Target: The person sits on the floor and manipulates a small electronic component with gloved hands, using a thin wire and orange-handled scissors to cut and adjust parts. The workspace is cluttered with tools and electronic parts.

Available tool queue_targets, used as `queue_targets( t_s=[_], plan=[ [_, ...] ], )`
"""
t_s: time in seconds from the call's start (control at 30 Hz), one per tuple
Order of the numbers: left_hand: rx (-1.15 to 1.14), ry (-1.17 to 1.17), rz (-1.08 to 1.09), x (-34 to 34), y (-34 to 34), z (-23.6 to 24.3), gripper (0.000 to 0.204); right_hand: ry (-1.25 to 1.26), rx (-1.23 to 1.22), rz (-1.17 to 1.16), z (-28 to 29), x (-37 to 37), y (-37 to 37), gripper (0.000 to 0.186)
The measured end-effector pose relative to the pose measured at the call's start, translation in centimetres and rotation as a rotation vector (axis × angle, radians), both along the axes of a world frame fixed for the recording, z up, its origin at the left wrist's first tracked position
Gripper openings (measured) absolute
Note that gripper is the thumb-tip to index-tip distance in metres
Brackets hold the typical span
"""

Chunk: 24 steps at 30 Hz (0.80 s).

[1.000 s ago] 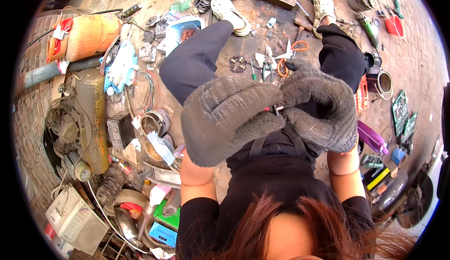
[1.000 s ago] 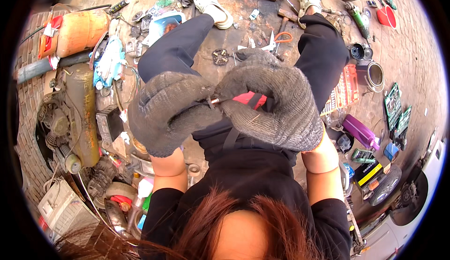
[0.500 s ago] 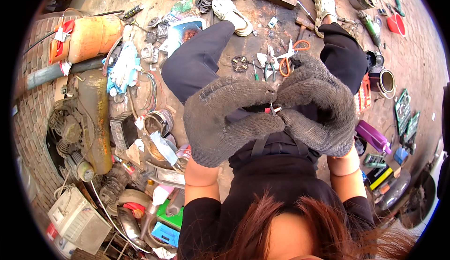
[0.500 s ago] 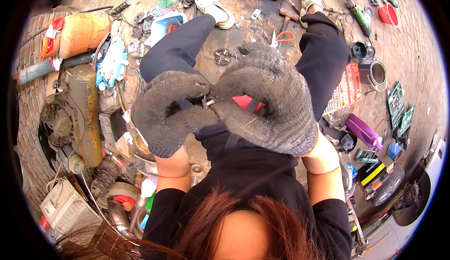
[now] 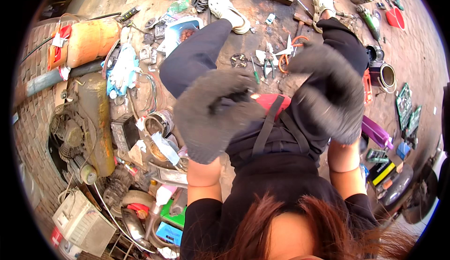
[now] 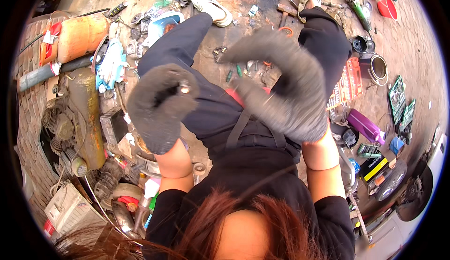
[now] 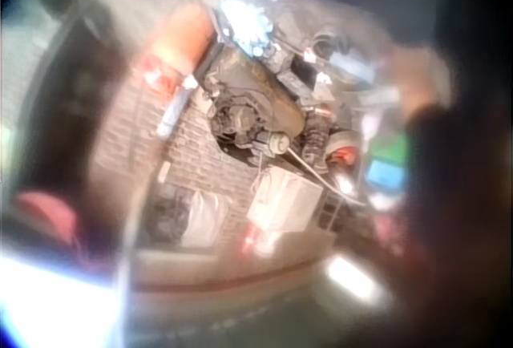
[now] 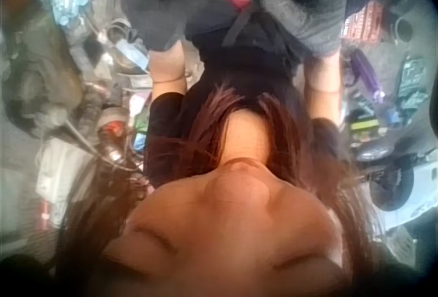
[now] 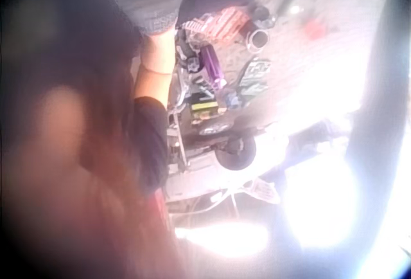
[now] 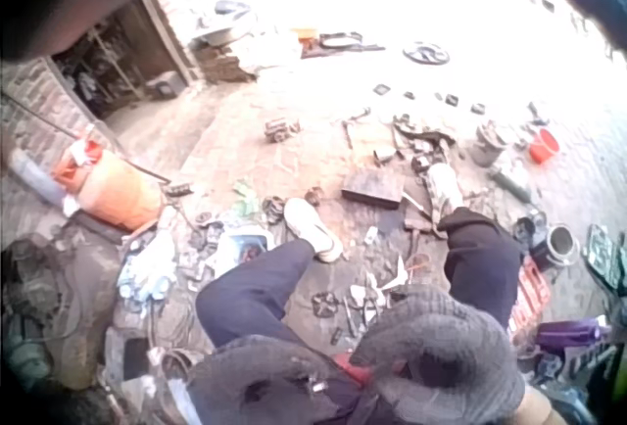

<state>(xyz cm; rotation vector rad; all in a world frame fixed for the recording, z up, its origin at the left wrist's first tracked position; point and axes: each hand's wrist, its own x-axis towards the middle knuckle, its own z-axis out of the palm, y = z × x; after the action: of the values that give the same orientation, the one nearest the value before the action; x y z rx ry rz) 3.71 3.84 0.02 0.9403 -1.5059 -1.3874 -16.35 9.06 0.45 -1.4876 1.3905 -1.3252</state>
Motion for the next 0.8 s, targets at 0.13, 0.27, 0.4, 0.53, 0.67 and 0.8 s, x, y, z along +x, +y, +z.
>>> queue_targets(
  t_s=[0.13,0.27,0.4,0.53,0.67,0.8],
  plan=[
    [-0.103,0.048,0.023,1.7,-1.6,-1.3,0.036,-0.171,0.065,-0.477,-3.0,-3.0,-1.5,0.023],
    [-0.098,0.050,0.121,1.6,-2.4,-2.8,0.037,-0.238,0.037,-0.679,-10.6,-5.6,-5.1,0.029],
    [-0.049,0.013,0.118,1.1,-3.6,-3.8,0.037,-0.313,0.379,-0.726,-24.0,-8.0,-8.7,0.029],
    [-0.062,-0.026,0.177,0.0,-5.4,-5.1,0.034,0.280,0.990,-0.631,-40.6,-10.8,-6.9,0.042],
    [0.035,-0.066,0.309,0.2,-8.1,-6.2,0.027,0.371,1.315,-0.627,-41.5,-11.0,-4.7,0.047],
    [0.066,-0.021,0.418,0.3,-11.6,-8.1,0.028,0.644,1.033,-0.715,-43.6,-11.6,-4.3,0.036]
  ],
)
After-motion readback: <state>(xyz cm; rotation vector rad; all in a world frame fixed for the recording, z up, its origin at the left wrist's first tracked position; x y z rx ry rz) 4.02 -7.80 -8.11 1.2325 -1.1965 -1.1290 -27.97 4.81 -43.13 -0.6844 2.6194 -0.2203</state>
